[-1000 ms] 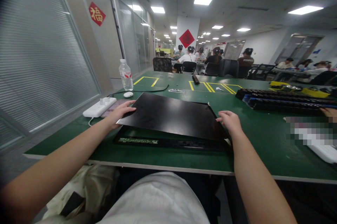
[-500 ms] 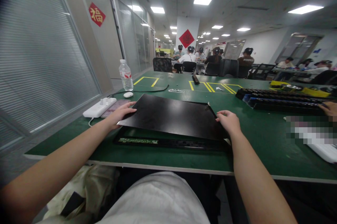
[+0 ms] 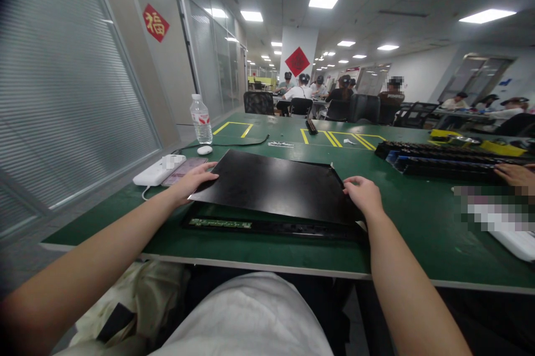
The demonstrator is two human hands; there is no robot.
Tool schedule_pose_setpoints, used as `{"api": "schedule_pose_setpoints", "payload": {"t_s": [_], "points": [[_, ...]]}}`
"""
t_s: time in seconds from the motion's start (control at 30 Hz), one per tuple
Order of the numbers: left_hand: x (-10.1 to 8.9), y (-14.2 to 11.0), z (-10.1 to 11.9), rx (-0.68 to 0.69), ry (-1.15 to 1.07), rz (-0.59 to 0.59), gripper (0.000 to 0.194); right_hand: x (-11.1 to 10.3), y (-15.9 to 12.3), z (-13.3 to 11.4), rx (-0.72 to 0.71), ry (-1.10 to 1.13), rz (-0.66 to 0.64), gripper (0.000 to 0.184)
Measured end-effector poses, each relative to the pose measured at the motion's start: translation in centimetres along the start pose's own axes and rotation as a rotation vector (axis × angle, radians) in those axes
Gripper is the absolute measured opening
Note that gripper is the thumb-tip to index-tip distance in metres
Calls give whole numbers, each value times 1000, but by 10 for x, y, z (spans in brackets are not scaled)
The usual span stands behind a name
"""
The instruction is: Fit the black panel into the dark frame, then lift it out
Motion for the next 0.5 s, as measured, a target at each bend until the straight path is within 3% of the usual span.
{"api": "schedule_pose_setpoints", "payload": {"t_s": [0.5], "points": [[-3, 3, -3, -1, -10, 0, 57, -2, -3, -2, -9, -29, -27, 24]]}}
Point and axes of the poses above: each hand's wrist, its own y-axis towards the middle knuckle, its own x-axis out of the palm, z = x × y, the point moved 4 cm from there along y, towards the middle knuckle, and after that the axes turned 9 degrees about x, right-handed, at the moved point
